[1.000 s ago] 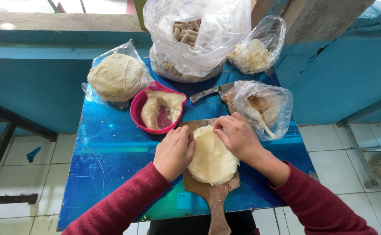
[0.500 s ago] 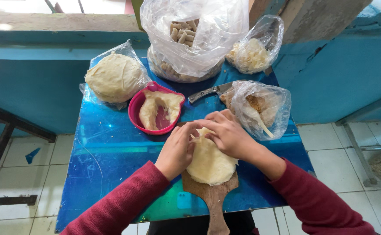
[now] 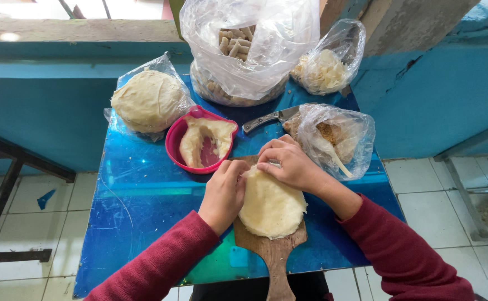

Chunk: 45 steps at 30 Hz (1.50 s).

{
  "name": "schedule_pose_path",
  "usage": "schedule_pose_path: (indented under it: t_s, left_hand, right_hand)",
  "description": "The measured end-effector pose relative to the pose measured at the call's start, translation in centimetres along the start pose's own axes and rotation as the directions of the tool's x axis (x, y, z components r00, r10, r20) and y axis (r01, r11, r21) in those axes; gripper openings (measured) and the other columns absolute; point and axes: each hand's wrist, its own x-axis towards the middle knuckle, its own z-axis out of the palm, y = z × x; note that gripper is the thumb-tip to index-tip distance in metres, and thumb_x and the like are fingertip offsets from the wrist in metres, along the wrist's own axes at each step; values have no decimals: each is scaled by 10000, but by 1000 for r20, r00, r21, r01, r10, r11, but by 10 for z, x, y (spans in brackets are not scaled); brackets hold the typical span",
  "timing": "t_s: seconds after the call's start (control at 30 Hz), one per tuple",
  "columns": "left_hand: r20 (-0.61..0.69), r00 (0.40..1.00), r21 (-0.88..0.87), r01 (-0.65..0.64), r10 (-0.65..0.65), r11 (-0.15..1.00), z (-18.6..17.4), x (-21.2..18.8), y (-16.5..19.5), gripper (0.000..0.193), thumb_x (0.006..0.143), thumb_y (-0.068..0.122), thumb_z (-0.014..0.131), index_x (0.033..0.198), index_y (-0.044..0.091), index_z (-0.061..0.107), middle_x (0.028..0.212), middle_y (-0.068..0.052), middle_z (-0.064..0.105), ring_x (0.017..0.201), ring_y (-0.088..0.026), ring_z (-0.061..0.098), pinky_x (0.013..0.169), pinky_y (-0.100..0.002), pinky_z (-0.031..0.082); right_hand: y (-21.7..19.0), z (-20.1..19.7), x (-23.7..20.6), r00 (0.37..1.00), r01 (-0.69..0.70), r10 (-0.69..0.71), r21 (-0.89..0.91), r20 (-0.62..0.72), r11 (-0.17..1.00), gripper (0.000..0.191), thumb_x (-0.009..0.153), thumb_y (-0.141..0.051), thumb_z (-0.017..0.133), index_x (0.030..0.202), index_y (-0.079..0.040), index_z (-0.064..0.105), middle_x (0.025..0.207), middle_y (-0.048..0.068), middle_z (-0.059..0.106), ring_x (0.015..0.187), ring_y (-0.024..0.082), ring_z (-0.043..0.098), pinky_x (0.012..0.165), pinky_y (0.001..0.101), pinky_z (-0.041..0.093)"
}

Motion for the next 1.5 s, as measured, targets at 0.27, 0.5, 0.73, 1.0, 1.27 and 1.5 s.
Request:
schedule_pose_path:
  t_s: [0.27, 0.5, 0.73, 1.0, 1.27, 1.5]
  left_hand:
    - [-9, 999, 41, -51, 51, 998, 2, -2, -3, 173, 881, -5, 657, 1041, 57, 634, 975, -148, 626, 896, -371, 646, 758, -440, 525]
    - [-29, 986, 180, -158, 166, 971, -5, 0, 9, 208, 840, 7, 697, 1036, 47, 643, 996, -137, 620, 934, -362, 617, 809, -430, 520]
    - [-73, 975, 297, -181, 211, 938, -30, 16, 20, 140, 877, 51, 720, 1003, 80, 667, 1009, -112, 635, 935, -316, 606, 814, -413, 517]
    - [-343, 924, 571, 64, 167, 818, -117, 111, -79, 130, 904, 101, 742, 1031, 74, 724, 1065, -139, 665, 1029, -352, 604, 903, -457, 500]
    - [9, 1000, 701, -22, 21, 712, -135, 118, -104, 190, 855, 245, 781, 951, 87, 738, 1001, -113, 703, 1002, -334, 662, 875, -441, 537]
    - [-203, 972, 347, -43, 120, 937, -146, 127, -117, 218, 1036, 223, 694, 1059, 8, 718, 1141, -169, 736, 1055, -350, 688, 936, -442, 537]
  right_hand:
    - [-17, -25, 5, 971, -48, 31, -67, -239, 997, 103, 945, -156, 699, 929, -55, 711, 958, 103, 695, 940, 303, 632, 846, 412, 497]
    - [-3, -115, 19, 893, -295, 267, -22, -363, 955, 141, 977, -135, 676, 1055, -79, 779, 950, 96, 788, 820, 176, 766, 709, 310, 596]
    - [81, -175, 89, 881, -391, 133, -540, -455, 745, 129, 1016, -129, 709, 953, -41, 781, 899, 181, 727, 881, 361, 712, 806, 440, 571]
    - [84, -151, 100, 858, -371, 11, -604, -514, 705, 392, 963, -205, 749, 1312, -28, 723, 1075, 252, 695, 991, 417, 665, 820, 494, 529]
    - [47, -133, 60, 897, -264, 76, -390, -435, 882, 349, 1015, -212, 732, 1329, -59, 725, 1133, 186, 736, 910, 325, 682, 870, 456, 527]
    - [-3, -130, 22, 889, -168, 52, -219, -455, 961, 291, 1019, -157, 749, 1289, -49, 737, 1105, 172, 737, 835, 214, 683, 735, 348, 544]
